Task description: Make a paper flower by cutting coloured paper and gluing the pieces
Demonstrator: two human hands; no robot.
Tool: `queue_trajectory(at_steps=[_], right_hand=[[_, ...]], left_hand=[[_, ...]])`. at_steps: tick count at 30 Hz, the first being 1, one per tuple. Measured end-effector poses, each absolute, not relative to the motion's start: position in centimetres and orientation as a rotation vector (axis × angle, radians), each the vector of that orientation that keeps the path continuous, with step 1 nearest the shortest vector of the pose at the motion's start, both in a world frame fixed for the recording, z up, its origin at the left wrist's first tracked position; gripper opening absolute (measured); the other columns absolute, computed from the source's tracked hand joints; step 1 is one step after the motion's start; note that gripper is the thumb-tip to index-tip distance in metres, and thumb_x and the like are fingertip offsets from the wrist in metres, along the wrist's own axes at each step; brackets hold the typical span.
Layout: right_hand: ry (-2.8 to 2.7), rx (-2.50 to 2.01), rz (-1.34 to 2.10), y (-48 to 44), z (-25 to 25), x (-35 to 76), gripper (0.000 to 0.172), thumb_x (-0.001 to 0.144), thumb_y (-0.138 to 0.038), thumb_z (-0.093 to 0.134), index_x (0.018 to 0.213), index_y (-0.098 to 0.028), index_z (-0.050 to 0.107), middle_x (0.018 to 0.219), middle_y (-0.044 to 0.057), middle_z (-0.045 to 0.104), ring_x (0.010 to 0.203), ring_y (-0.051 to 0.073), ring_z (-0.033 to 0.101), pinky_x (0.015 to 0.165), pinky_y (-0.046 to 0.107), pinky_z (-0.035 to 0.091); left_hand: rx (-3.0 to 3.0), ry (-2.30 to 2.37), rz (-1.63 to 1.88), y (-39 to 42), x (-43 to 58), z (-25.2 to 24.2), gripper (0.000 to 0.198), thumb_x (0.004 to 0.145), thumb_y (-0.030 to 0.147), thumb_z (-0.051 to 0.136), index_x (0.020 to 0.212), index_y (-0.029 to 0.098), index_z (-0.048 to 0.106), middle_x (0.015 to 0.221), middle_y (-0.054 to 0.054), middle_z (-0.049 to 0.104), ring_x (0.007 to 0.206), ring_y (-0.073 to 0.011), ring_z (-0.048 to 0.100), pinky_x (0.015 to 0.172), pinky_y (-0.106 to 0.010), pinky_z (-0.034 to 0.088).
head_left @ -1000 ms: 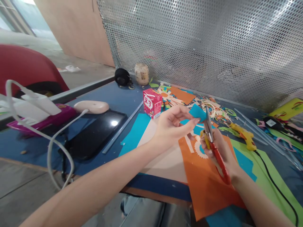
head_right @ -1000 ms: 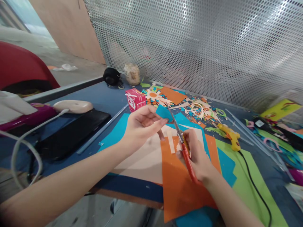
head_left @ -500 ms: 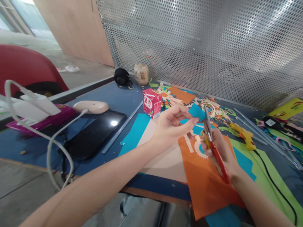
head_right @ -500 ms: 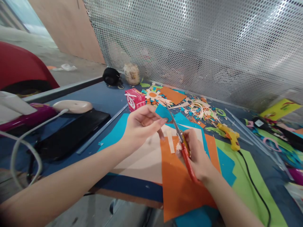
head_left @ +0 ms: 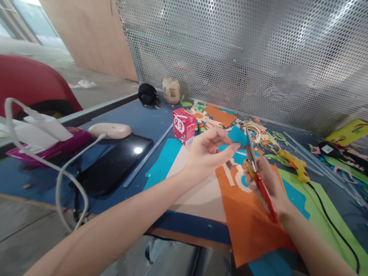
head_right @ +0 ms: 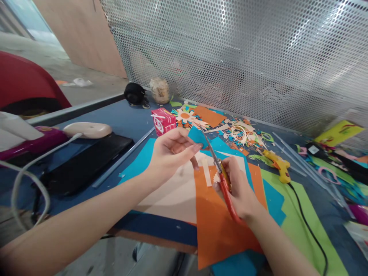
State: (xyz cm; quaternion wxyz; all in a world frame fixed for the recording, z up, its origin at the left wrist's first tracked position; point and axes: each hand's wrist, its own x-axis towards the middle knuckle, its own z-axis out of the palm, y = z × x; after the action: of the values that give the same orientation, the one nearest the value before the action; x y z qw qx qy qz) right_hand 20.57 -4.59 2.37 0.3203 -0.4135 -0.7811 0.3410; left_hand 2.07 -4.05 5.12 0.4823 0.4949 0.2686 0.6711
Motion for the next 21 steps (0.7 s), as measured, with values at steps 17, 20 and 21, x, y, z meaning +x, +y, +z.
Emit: queue_trajectory(at_steps=[17, 20, 21], right_hand=[[-2.053, -1.072, 0.991, -4.64, 2.53, 20.53, 0.035, 0.078, -0.057, 0.043, 0.091, -0.025, 0.036, 0.074, 0.000, 0.038, 0.060, 0.013, 0.035, 0.049, 0.027, 0.031], [-2.045, -1.073, 1.008, -4.62, 2.51, 20.52, 0.034, 0.079, -0.056, 0.044, 0.091, -0.025, 0.035, 0.075, 0.000, 0.039, 0.061, 0.013, 0.036, 0.049, 0.027, 0.031], [-2.042, -1.076, 1.012, -4.60, 2.48, 20.53, 0.034, 0.078, -0.056, 0.044, 0.091, -0.025, 0.035, 0.076, 0.000, 0.040, 0.062, 0.014, 0.037, 0.050, 0.027, 0.032]], left_hand=[[1.194, 0.643, 1.642, -4.10, 2.12, 5.21, 0.022, 0.061, 0.022, 0.070, 0.068, 0.017, 0.049, 0.062, 0.003, 0.057, 0.045, -0.0070, 0.054, 0.036, -0.019, 0.052], [1.193, 0.627, 1.643, -4.04, 2.11, 5.14, 0.023, 0.061, 0.024, 0.070, 0.069, 0.017, 0.049, 0.062, 0.003, 0.057, 0.042, -0.0071, 0.053, 0.035, -0.020, 0.051], [1.191, 0.628, 1.640, -4.02, 2.10, 5.11, 0.024, 0.061, 0.024, 0.070, 0.069, 0.017, 0.049, 0.062, 0.003, 0.057, 0.042, -0.0072, 0.053, 0.034, -0.020, 0.051]])
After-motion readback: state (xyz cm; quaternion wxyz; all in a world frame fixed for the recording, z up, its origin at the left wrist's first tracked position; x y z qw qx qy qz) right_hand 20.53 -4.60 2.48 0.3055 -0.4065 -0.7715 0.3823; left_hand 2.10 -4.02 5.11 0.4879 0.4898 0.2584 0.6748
